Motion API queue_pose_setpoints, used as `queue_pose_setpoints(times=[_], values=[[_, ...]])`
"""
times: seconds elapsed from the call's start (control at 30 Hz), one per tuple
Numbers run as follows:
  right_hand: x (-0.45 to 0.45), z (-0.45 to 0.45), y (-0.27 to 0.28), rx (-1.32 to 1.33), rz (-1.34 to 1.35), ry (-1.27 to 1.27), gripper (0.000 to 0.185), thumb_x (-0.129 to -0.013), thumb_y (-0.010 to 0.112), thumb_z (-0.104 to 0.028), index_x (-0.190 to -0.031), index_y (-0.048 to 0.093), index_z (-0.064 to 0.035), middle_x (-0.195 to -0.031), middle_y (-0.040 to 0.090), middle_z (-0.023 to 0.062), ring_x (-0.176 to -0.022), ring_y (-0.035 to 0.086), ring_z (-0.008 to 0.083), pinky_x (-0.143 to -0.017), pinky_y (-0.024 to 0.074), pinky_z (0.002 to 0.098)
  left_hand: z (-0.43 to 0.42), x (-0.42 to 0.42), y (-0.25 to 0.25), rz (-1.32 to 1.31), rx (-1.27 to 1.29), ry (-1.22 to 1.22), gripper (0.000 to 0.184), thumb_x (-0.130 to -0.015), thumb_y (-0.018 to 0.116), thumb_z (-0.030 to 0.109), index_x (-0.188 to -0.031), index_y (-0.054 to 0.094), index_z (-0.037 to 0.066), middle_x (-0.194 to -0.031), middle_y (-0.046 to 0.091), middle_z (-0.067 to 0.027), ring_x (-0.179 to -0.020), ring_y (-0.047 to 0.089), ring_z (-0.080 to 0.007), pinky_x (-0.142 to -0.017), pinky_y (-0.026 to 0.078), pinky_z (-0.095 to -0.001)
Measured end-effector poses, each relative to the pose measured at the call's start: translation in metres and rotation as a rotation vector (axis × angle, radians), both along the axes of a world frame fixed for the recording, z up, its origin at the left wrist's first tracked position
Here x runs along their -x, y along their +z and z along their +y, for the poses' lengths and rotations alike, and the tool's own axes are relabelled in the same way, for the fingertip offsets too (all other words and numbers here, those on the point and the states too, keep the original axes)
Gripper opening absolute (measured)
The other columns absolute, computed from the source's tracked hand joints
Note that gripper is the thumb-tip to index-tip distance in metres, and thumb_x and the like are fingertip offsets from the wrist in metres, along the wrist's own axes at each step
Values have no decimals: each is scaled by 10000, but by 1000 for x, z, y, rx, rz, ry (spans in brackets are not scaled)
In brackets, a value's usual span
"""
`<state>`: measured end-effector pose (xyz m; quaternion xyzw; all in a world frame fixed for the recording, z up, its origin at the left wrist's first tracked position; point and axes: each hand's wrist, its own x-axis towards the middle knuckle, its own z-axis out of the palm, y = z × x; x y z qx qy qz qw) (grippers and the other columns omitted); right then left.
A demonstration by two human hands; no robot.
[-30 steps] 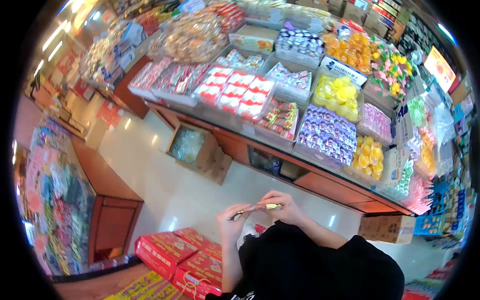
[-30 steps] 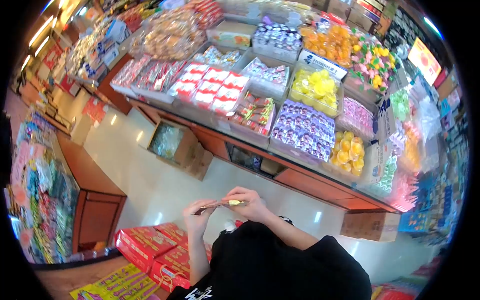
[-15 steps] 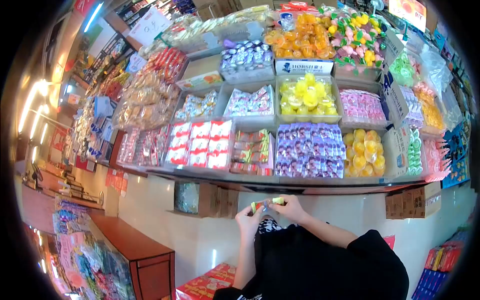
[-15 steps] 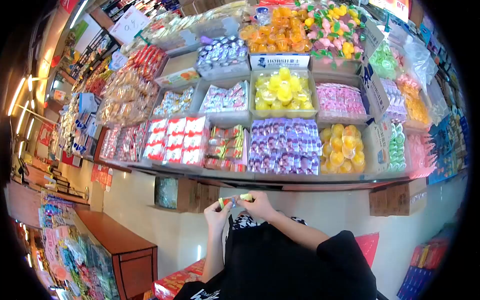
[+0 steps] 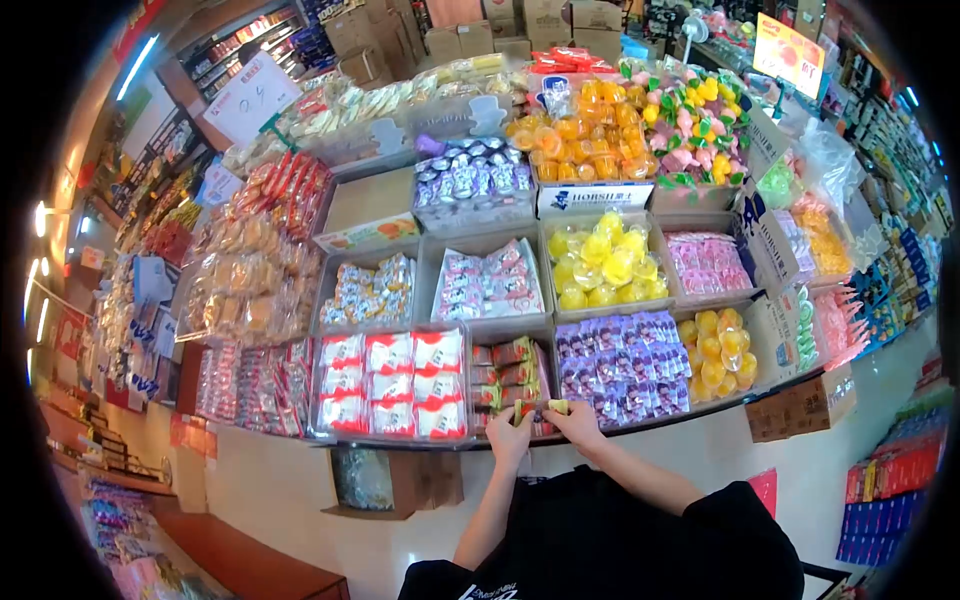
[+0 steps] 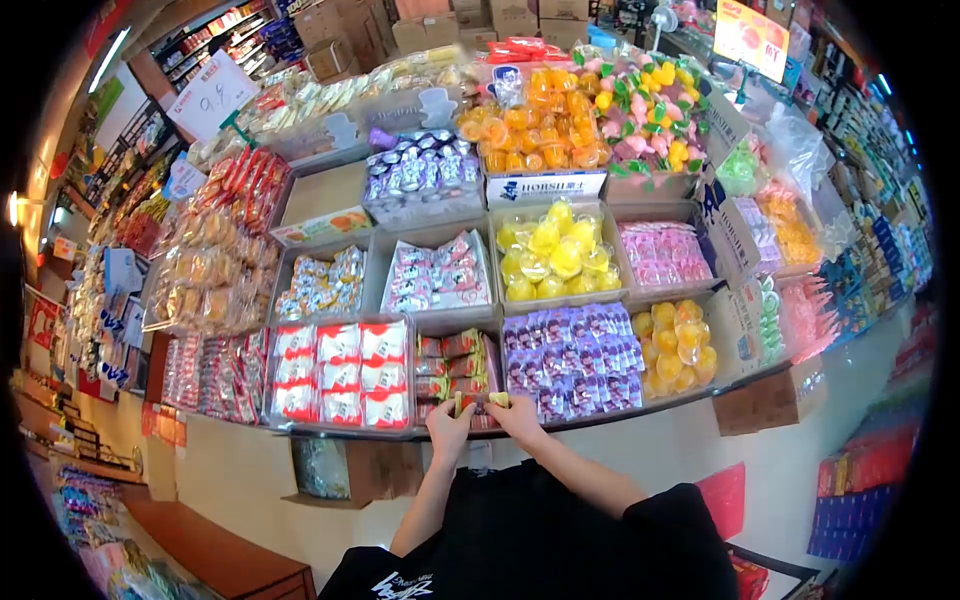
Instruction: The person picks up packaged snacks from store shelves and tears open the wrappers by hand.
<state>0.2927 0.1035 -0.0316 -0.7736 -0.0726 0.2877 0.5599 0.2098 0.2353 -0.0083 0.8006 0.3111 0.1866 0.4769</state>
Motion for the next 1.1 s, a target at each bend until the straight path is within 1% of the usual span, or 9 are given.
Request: queue_pose_setpoints(times=[0.1, 0.2, 0.37, 0.43, 0.53, 0.57, 0.73, 0.87, 1.1], values=[[-12, 22, -7, -89, 116, -32, 165, -824, 719, -140, -930, 710, -14, -778, 669, 22, -678, 603, 75, -572, 478, 255, 25, -18, -58, -38, 76, 27, 284, -769, 747, 213, -924, 671, -13, -770, 665, -198, -710, 659, -313, -674, 501, -379], [-27, 40, -11, -187, 555, -125, 185, -820, 723, -158, -966, 704, -46, -869, 675, -4, -758, 631, 114, -637, 517, 289, 36, -24, -50, -46, 269, 40, 306, -813, 710, 204, -1010, 633, -16, -869, 669, -207, -812, 661, -314, -741, 501, -388], [-46, 63, -9, -177, 581, -117, 174, -841, 703, -112, -994, 690, -30, -874, 688, 40, -711, 624, 106, -587, 477, 246, 44, -36, -72, -46, 508, 113, 330, -866, 653, 224, -1100, 586, 2, -942, 664, -212, -912, 645, -350, -804, 489, -416], [-47, 76, -8, -50, 511, -109, 173, -836, 706, -115, -986, 689, -30, -861, 689, 35, -690, 620, 99, -570, 470, 245, 47, -37, -73, 120, 520, 79, 439, -887, 613, 236, -1249, 499, 15, -1085, 616, -256, -935, 621, -423, -850, 476, -460], [-62, 92, -28, 172, 273, -68, 182, -810, 717, -130, -940, 691, -6, -811, 688, 38, -664, 626, 111, -570, 480, 269, 39, -41, -69, 120, 35, 161, 582, -882, 597, 232, -1370, 372, 9, -1285, 491, -283, -993, 591, -459, -879, 472, -486], [-69, 96, -41, 262, 167, -41, 187, -804, 718, -130, -932, 691, 3, -801, 687, 41, -668, 629, 116, -582, 487, 277, 44, -39, -64, 164, 105, 18, 688, -867, 597, 227, -1425, 270, -4, -1412, 345, -283, -1084, 549, -465, -885, 477, -501], [-69, 127, -22, 684, -325, 99, 299, -759, 727, -183, -947, 673, 43, -847, 706, 155, -772, 688, 229, -696, 529, 349, 51, -44, -60, 177, 164, -212, 659, -828, 613, 189, -1386, 332, -21, -1418, 326, -293, -1055, 564, -470, -816, 517, -496], [-68, 112, -42, 600, -508, 15, 343, -768, 695, -213, -1014, 664, 24, -909, 700, 179, -810, 690, 297, -754, 541, 363, 55, -47, -59, 218, 152, -236, 599, -809, 602, 133, -1347, 393, -25, -1419, 321, -301, -1008, 591, -464, -760, 543, -484], [-53, 99, -18, 545, -270, 139, 292, -770, 665, -195, -976, 676, 11, -867, 688, 167, -804, 672, 281, -744, 531, 361, 55, -51, -64, 261, 63, -220, 569, -817, 619, 185, -1313, 430, -20, -1408, 330, -324, -968, 604, -482, -776, 530, -511]])
